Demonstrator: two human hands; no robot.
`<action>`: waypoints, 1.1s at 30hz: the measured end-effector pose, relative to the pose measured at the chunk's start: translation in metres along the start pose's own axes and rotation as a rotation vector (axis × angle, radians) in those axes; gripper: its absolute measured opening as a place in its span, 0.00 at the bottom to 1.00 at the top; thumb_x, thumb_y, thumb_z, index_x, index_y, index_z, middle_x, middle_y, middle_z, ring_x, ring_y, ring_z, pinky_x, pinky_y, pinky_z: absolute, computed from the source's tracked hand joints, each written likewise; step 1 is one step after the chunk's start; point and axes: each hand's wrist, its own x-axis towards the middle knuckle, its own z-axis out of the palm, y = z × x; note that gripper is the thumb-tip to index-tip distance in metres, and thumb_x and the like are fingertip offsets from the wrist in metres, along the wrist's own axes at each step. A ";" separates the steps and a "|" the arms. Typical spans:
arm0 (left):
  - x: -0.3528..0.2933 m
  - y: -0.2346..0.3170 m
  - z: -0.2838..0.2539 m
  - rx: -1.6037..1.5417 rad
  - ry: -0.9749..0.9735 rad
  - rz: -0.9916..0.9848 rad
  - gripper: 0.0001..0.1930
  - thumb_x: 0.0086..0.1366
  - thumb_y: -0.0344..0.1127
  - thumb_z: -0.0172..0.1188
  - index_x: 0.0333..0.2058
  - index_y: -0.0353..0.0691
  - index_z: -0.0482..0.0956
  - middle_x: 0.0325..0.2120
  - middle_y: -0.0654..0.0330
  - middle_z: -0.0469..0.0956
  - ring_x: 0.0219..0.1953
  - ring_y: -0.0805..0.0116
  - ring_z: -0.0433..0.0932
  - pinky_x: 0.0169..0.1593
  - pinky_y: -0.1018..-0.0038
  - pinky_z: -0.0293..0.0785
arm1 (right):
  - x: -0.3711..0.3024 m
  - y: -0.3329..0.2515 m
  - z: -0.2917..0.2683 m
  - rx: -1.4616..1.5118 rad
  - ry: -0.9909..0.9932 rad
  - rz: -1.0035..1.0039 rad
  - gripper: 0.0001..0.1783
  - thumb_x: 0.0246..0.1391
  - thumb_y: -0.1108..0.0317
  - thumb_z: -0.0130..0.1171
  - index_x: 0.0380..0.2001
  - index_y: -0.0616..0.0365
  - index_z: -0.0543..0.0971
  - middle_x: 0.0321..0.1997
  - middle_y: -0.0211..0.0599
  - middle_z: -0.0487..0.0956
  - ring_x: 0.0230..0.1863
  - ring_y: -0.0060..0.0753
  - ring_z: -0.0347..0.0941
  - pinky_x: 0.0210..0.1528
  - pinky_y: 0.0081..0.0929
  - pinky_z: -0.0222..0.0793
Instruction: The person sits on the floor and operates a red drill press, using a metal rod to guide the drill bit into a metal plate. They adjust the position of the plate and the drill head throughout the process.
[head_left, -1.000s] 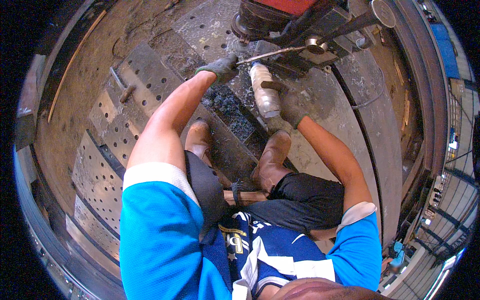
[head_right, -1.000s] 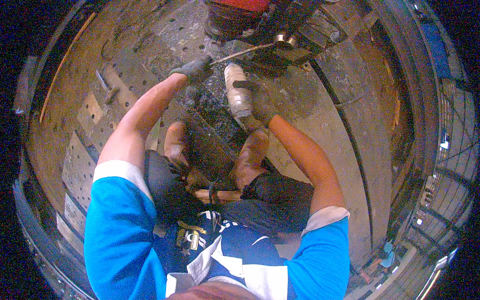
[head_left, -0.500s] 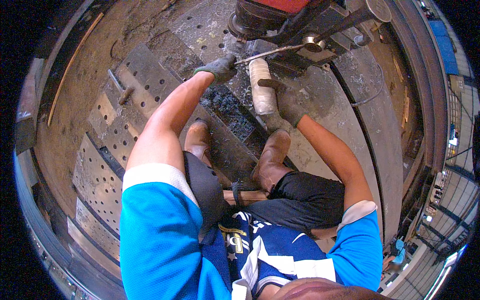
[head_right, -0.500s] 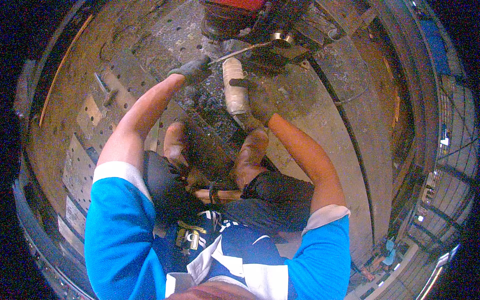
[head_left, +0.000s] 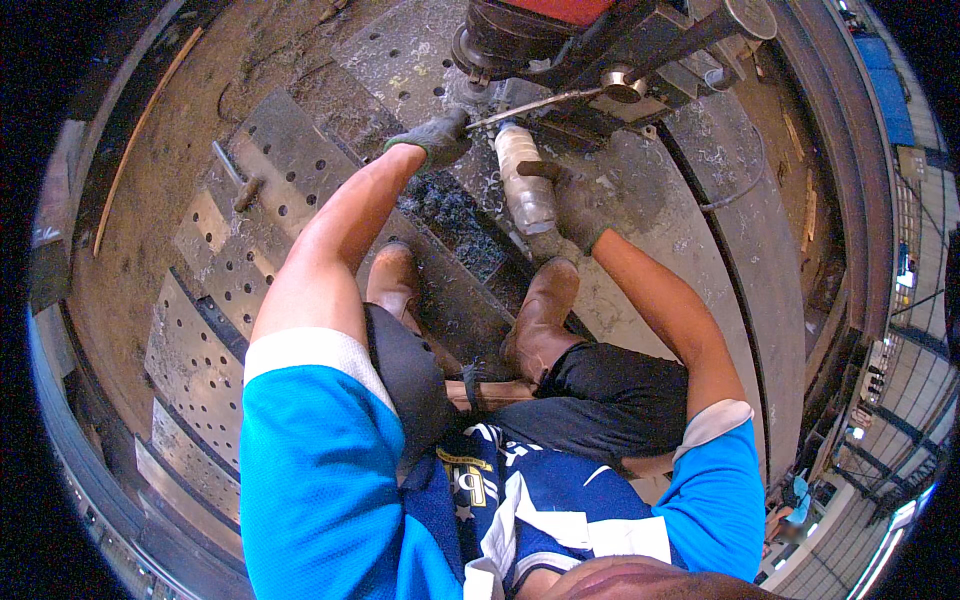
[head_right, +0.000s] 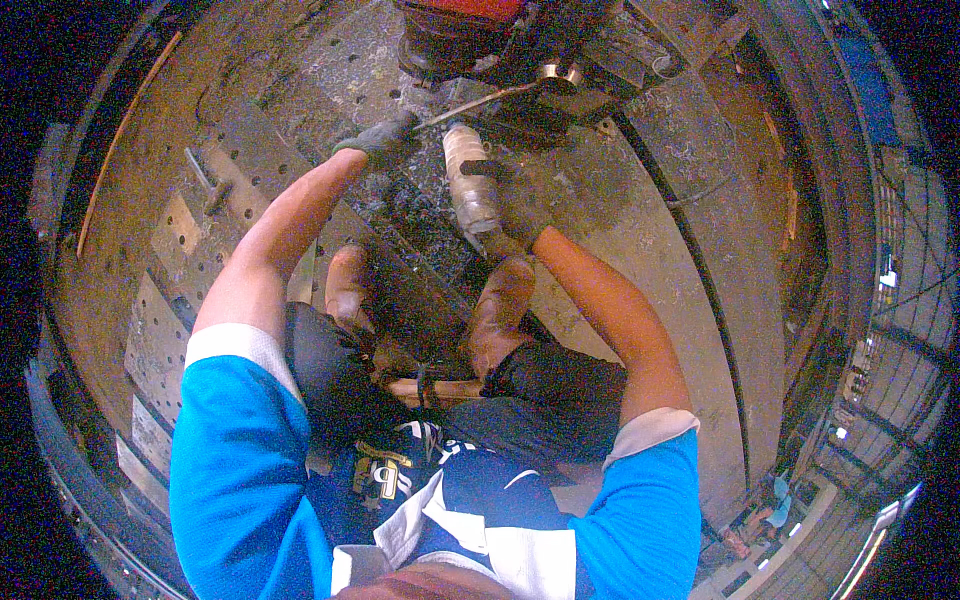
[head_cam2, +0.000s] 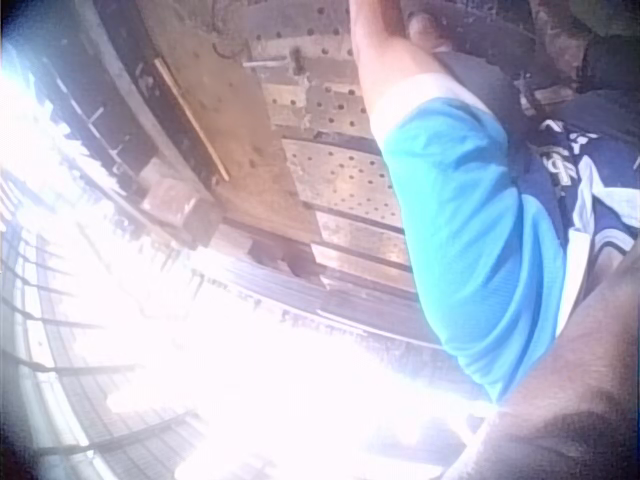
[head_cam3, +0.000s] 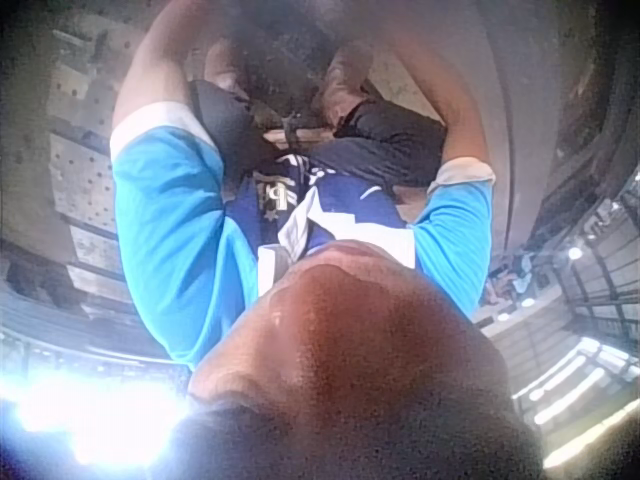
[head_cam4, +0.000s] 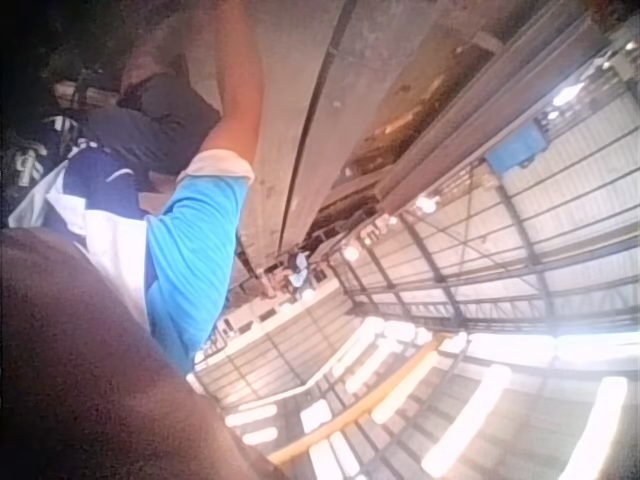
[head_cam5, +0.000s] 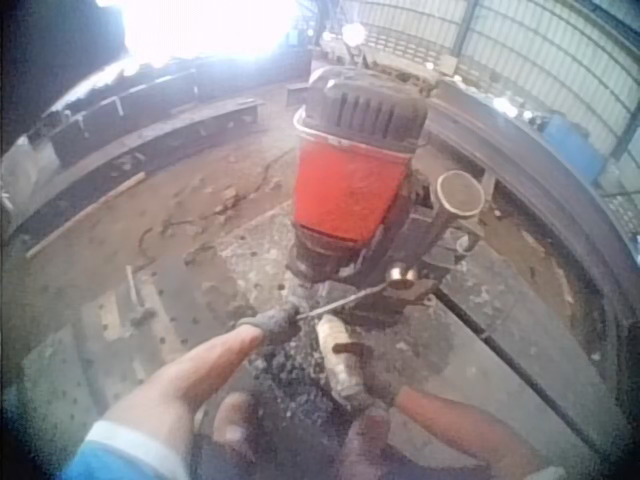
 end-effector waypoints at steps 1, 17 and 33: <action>0.001 -0.004 0.002 0.001 0.007 0.009 0.20 0.71 0.45 0.61 0.55 0.40 0.75 0.48 0.36 0.84 0.53 0.33 0.83 0.54 0.46 0.77 | 0.000 0.000 0.001 0.076 -0.022 0.007 0.21 0.79 0.62 0.46 0.57 0.57 0.87 0.52 0.44 0.87 0.44 0.40 0.86 0.50 0.37 0.87; -0.004 0.002 -0.006 -0.014 -0.042 -0.008 0.21 0.71 0.47 0.62 0.56 0.42 0.76 0.47 0.37 0.85 0.53 0.31 0.83 0.54 0.44 0.77 | -0.001 -0.004 0.004 0.182 -0.034 0.063 0.16 0.76 0.70 0.53 0.57 0.60 0.87 0.53 0.48 0.86 0.44 0.41 0.87 0.49 0.38 0.89; 0.011 -0.024 0.017 -0.019 0.016 0.014 0.20 0.71 0.47 0.62 0.55 0.44 0.74 0.46 0.36 0.85 0.51 0.30 0.84 0.51 0.42 0.77 | 0.005 0.013 0.009 0.003 -0.092 -0.081 0.19 0.78 0.65 0.49 0.59 0.48 0.87 0.56 0.35 0.86 0.47 0.31 0.82 0.56 0.30 0.82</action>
